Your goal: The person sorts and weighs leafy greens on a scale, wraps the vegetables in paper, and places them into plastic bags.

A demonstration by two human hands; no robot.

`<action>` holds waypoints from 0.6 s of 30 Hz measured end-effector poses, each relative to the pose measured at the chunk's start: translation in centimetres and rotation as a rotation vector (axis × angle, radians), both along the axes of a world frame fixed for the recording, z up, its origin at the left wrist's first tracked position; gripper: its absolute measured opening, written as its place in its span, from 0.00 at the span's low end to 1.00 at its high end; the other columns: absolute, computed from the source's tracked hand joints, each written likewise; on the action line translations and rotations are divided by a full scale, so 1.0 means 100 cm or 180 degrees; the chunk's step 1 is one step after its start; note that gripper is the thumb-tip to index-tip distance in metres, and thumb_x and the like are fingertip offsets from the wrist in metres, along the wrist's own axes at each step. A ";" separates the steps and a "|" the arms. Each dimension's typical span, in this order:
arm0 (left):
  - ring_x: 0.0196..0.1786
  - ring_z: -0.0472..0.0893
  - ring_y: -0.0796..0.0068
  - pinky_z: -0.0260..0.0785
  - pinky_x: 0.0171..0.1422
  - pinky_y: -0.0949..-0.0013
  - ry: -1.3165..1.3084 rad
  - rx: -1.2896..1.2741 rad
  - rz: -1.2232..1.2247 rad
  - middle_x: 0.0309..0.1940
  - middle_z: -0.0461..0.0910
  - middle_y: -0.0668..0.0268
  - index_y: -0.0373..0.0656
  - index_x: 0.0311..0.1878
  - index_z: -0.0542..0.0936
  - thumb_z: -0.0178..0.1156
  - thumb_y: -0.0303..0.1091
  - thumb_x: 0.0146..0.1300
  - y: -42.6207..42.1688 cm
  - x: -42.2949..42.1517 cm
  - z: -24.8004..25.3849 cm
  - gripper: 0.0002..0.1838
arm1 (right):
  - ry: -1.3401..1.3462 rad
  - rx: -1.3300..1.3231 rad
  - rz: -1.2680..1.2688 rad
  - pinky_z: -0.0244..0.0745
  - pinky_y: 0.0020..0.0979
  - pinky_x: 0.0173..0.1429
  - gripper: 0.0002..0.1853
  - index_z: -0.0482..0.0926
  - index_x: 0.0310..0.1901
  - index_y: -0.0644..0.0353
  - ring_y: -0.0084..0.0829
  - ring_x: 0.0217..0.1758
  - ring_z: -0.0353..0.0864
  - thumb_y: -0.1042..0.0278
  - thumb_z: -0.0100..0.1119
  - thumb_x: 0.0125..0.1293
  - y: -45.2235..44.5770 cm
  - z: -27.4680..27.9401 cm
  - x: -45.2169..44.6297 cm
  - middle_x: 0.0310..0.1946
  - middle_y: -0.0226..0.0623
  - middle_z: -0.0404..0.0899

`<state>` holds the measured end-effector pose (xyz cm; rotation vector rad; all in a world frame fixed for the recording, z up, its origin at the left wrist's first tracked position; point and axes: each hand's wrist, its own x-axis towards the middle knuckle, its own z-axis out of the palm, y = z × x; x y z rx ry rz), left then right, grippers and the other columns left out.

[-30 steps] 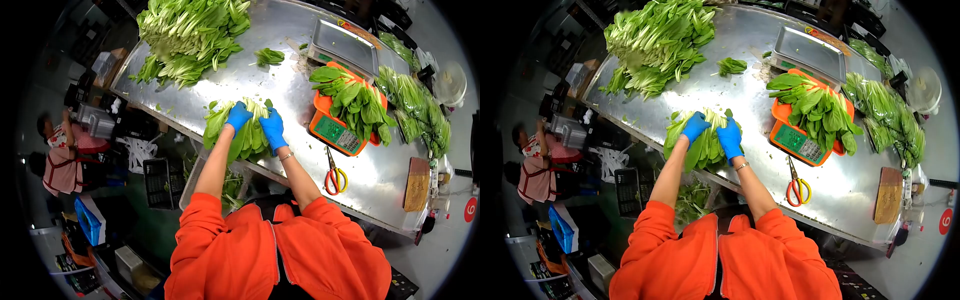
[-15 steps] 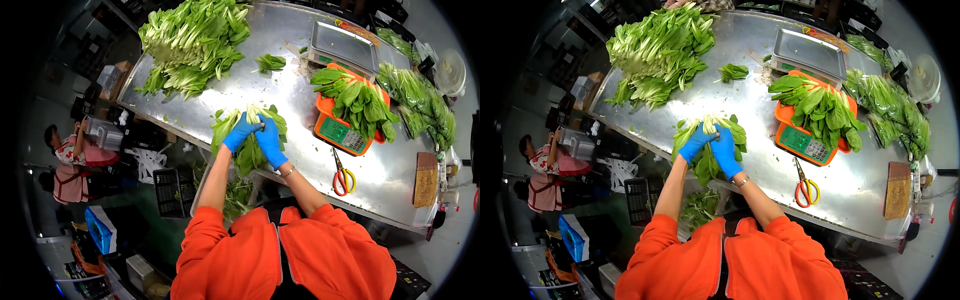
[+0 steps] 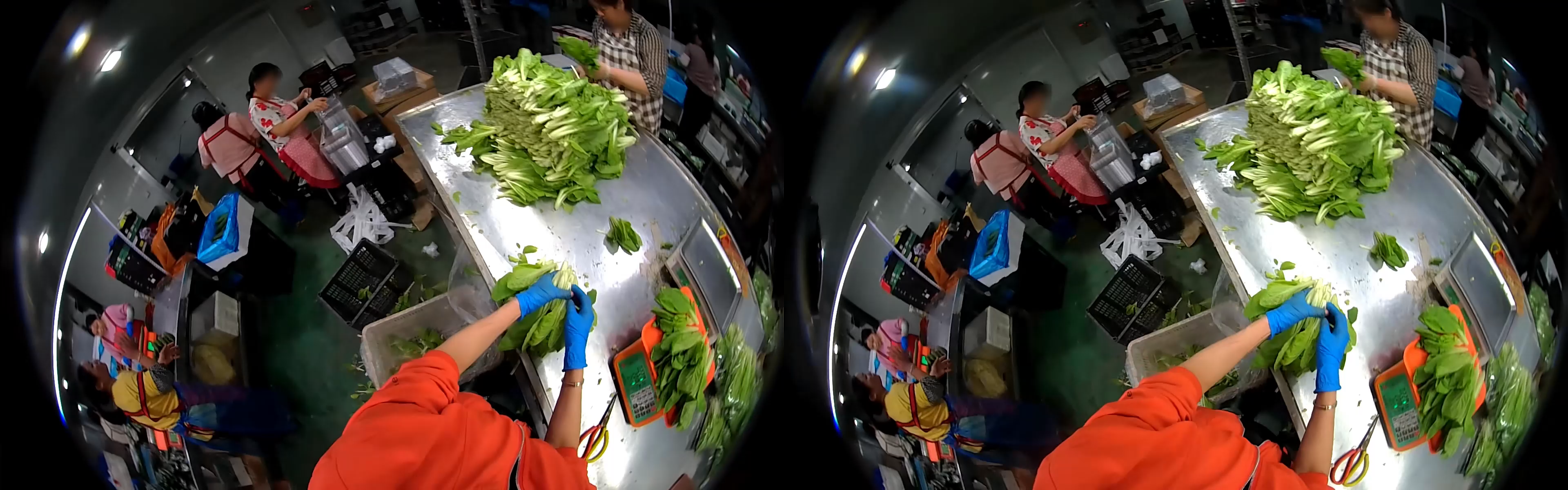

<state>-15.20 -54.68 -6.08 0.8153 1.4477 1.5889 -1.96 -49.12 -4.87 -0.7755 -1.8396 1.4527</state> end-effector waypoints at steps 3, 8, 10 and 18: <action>0.46 0.71 0.75 0.65 0.52 0.72 0.0010 0.0008 0.0148 0.44 0.74 0.64 0.35 0.55 0.66 0.70 0.40 0.44 -0.005 -0.003 0.015 0.36 | 0.0107 0.0148 -0.0216 0.66 0.27 0.52 0.14 0.73 0.49 0.62 0.27 0.46 0.73 0.74 0.47 0.62 0.017 0.027 0.007 0.44 0.36 0.76; 0.46 0.73 0.69 0.67 0.51 0.68 0.0243 -0.0257 0.0457 0.44 0.74 0.61 0.38 0.55 0.67 0.64 0.40 0.48 -0.037 -0.014 0.017 0.32 | -0.0727 0.0918 0.0830 0.67 0.32 0.52 0.12 0.77 0.44 0.61 0.36 0.46 0.74 0.69 0.50 0.60 0.061 -0.082 0.018 0.43 0.42 0.76; 0.45 0.75 0.69 0.70 0.47 0.68 -0.0620 -0.0079 0.0449 0.42 0.74 0.61 0.40 0.54 0.67 0.59 0.38 0.52 -0.066 -0.010 0.057 0.26 | -0.0864 0.1026 0.1004 0.66 0.32 0.54 0.12 0.77 0.44 0.60 0.37 0.48 0.73 0.67 0.53 0.59 0.055 -0.090 0.023 0.44 0.43 0.75; 0.49 0.75 0.61 0.67 0.56 0.60 -0.2693 0.0659 -0.0296 0.46 0.74 0.57 0.37 0.60 0.62 0.60 0.37 0.52 -0.102 0.035 0.139 0.32 | 0.0679 -0.0951 0.1402 0.54 0.32 0.65 0.24 0.67 0.58 0.58 0.29 0.64 0.60 0.51 0.38 0.67 0.032 0.092 0.013 0.60 0.33 0.63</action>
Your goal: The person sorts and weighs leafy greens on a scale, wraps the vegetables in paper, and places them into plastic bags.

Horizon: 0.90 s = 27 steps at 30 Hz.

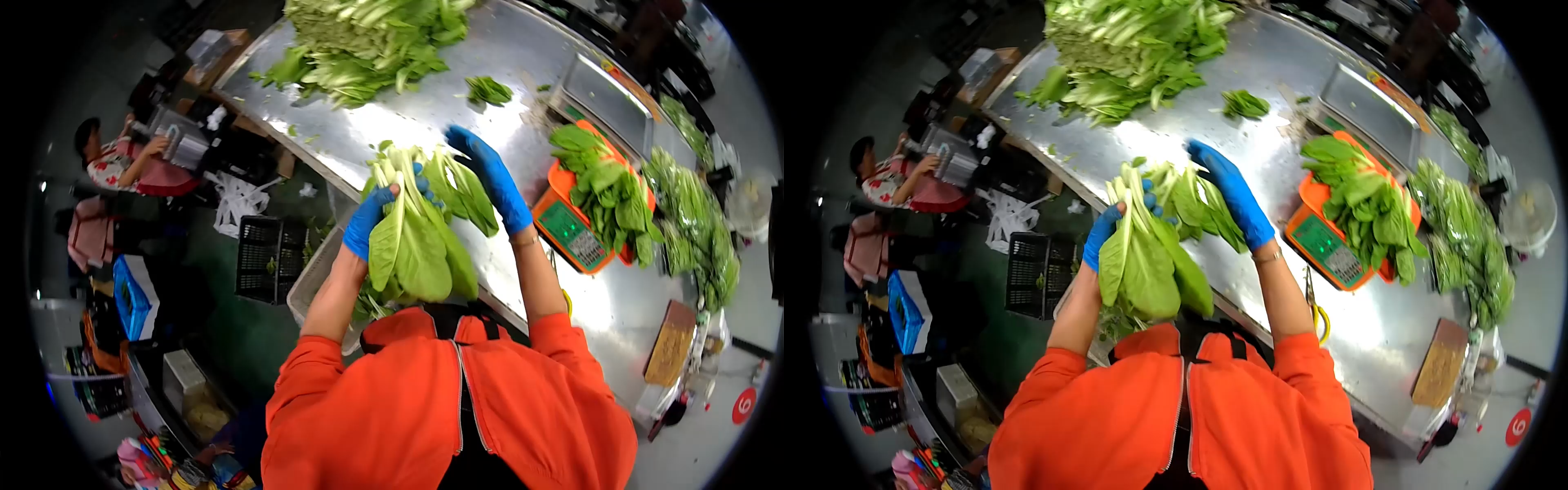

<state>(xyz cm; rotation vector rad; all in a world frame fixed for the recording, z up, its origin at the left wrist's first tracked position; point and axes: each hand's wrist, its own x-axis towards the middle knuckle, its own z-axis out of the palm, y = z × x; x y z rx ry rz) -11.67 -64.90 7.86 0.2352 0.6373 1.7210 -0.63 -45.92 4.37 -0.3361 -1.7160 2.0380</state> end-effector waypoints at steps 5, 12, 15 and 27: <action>0.53 0.72 0.59 0.65 0.59 0.58 -0.0535 -0.0360 -0.0900 0.51 0.70 0.54 0.36 0.61 0.60 0.59 0.40 0.54 -0.017 0.050 -0.015 0.34 | -0.0633 -0.0119 0.1442 0.55 0.25 0.57 0.30 0.66 0.59 0.54 0.22 0.55 0.61 0.41 0.28 0.67 -0.049 0.065 0.028 0.58 0.32 0.64; 0.49 0.75 0.62 0.69 0.55 0.62 -0.1206 -0.0899 -0.1110 0.49 0.73 0.55 0.39 0.59 0.63 0.56 0.42 0.59 -0.041 0.053 -0.058 0.28 | -0.0823 0.0631 0.1290 0.60 0.32 0.60 0.29 0.70 0.57 0.51 0.28 0.56 0.66 0.40 0.34 0.65 -0.072 0.015 0.047 0.52 0.33 0.71; 0.39 0.79 0.68 0.74 0.46 0.67 -0.0963 -0.0580 -0.1071 0.41 0.77 0.60 0.40 0.54 0.67 0.54 0.43 0.61 -0.027 0.067 -0.047 0.22 | -0.0773 -0.0211 0.0694 0.58 0.33 0.63 0.23 0.70 0.56 0.52 0.31 0.61 0.63 0.49 0.44 0.64 -0.067 0.037 0.055 0.57 0.35 0.67; 0.40 0.78 0.67 0.73 0.44 0.67 -0.0655 -0.0969 -0.1436 0.42 0.76 0.59 0.38 0.56 0.67 0.52 0.47 0.62 0.009 0.070 -0.067 0.26 | -0.0728 0.1589 0.0260 0.71 0.27 0.39 0.12 0.79 0.40 0.56 0.29 0.35 0.77 0.68 0.63 0.53 -0.045 0.036 0.111 0.33 0.33 0.77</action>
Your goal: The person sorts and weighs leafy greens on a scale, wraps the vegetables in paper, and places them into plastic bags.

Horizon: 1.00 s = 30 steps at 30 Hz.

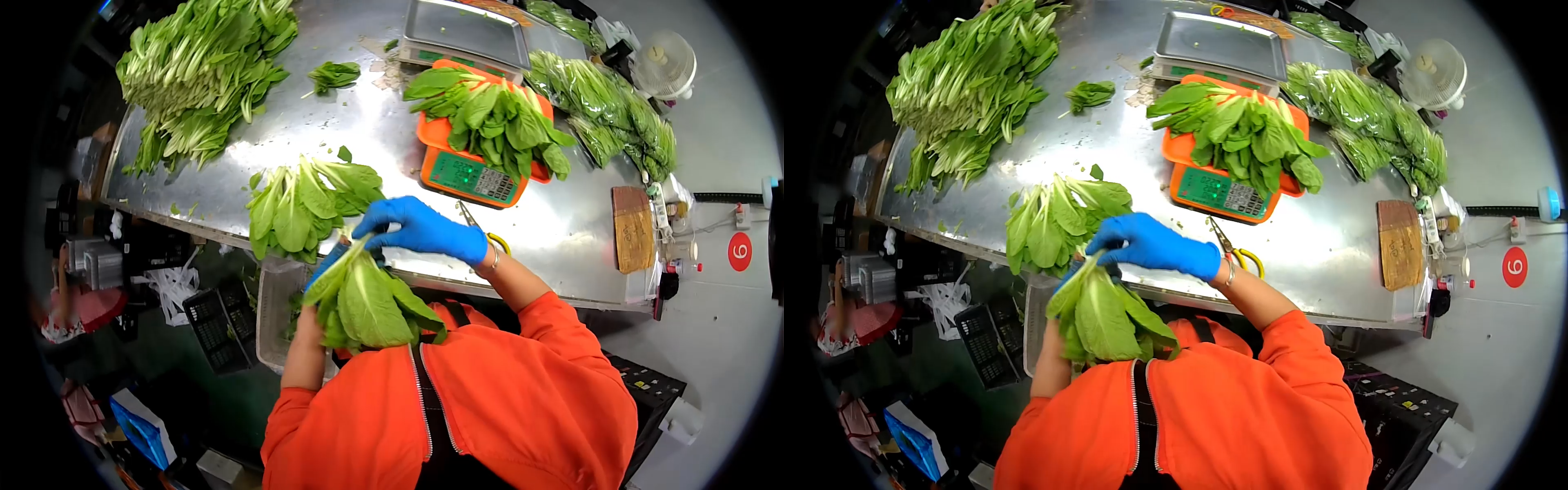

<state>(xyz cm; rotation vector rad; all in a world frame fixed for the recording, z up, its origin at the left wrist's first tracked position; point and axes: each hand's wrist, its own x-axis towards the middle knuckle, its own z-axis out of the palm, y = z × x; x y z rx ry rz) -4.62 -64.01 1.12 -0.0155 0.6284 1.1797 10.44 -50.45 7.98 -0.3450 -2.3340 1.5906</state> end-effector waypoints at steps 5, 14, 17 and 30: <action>0.42 0.76 0.66 0.71 0.48 0.65 0.0770 0.0436 -0.0476 0.40 0.74 0.59 0.37 0.56 0.65 0.61 0.45 0.54 0.034 0.027 0.041 0.31 | 0.0362 0.0118 0.0136 0.71 0.27 0.41 0.10 0.78 0.38 0.57 0.31 0.36 0.76 0.75 0.60 0.52 0.027 0.004 0.037 0.34 0.33 0.75; 0.35 0.76 0.75 0.70 0.41 0.72 0.3209 0.0916 -0.0692 0.31 0.75 0.65 0.37 0.49 0.71 0.59 0.30 0.50 0.145 0.094 0.160 0.20 | 0.1462 -0.0068 -0.2471 0.70 0.24 0.45 0.15 0.73 0.48 0.60 0.23 0.39 0.75 0.77 0.53 0.57 0.061 0.016 0.161 0.38 0.34 0.74; 0.34 0.75 0.78 0.69 0.38 0.74 0.4213 0.0960 -0.1004 0.31 0.76 0.66 0.40 0.43 0.73 0.60 0.34 0.52 0.212 0.099 0.183 0.16 | 0.1606 -0.0975 -0.2863 0.69 0.22 0.48 0.13 0.73 0.48 0.63 0.21 0.42 0.75 0.75 0.51 0.61 0.062 -0.011 0.217 0.40 0.34 0.76; 0.64 0.59 0.58 0.53 0.65 0.66 0.6701 -0.0032 -0.1394 0.62 0.58 0.48 0.33 0.64 0.52 0.54 0.65 0.50 0.402 0.148 0.014 0.51 | 0.0509 -0.0483 -0.4671 0.67 0.22 0.47 0.11 0.76 0.46 0.61 0.20 0.39 0.74 0.73 0.49 0.63 0.052 -0.104 0.400 0.37 0.33 0.78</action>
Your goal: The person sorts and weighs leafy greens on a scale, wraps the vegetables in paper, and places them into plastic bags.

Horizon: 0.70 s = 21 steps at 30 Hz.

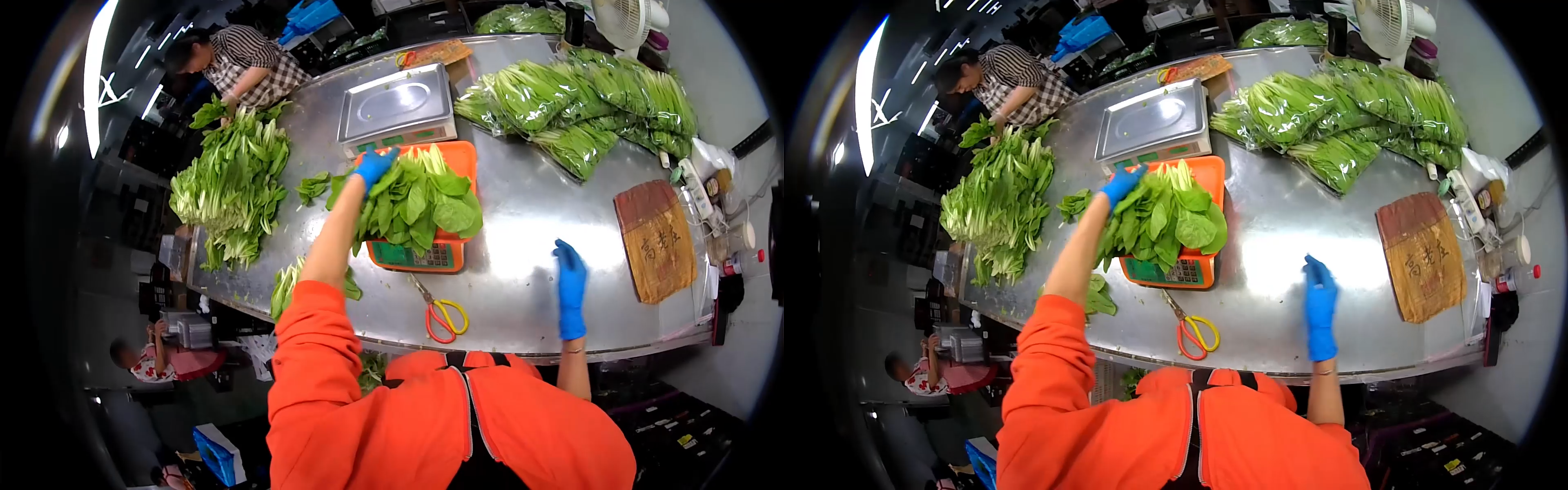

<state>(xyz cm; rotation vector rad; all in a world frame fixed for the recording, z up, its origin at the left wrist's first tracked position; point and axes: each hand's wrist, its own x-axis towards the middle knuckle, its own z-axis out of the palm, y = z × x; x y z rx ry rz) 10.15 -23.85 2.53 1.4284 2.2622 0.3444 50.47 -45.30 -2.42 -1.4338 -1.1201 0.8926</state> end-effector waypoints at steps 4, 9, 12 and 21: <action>0.63 0.61 0.58 0.54 0.64 0.64 -0.1262 0.0541 -0.0582 0.60 0.61 0.47 0.30 0.63 0.55 0.50 0.68 0.51 -0.022 -0.014 0.084 0.51 | -0.2682 0.0080 -0.1167 0.64 0.41 0.56 0.27 0.65 0.57 0.63 0.45 0.55 0.68 0.58 0.57 0.58 0.030 -0.015 0.098 0.53 0.45 0.69; 0.55 0.67 0.61 0.56 0.60 0.64 -0.1410 0.1406 -0.0281 0.53 0.69 0.53 0.32 0.59 0.63 0.51 0.67 0.51 -0.060 -0.054 0.115 0.46 | -0.4807 -0.1265 -0.1150 0.63 0.43 0.57 0.33 0.59 0.60 0.62 0.50 0.57 0.64 0.54 0.56 0.57 0.036 -0.033 0.144 0.56 0.47 0.66; 0.58 0.65 0.60 0.55 0.61 0.62 -0.1646 0.1301 -0.0137 0.56 0.67 0.56 0.40 0.59 0.65 0.51 0.64 0.52 -0.099 -0.076 0.131 0.41 | -0.4891 -0.0992 -0.0893 0.67 0.43 0.52 0.25 0.67 0.55 0.61 0.49 0.54 0.67 0.59 0.53 0.57 0.041 -0.043 0.163 0.51 0.47 0.70; 0.64 0.57 0.56 0.49 0.65 0.54 -0.1982 0.1181 0.0251 0.61 0.62 0.61 0.50 0.62 0.63 0.55 0.59 0.54 -0.155 -0.145 0.103 0.36 | -0.4872 -0.1000 -0.1058 0.72 0.42 0.36 0.13 0.77 0.40 0.62 0.48 0.33 0.78 0.64 0.47 0.60 0.048 -0.003 0.185 0.34 0.49 0.78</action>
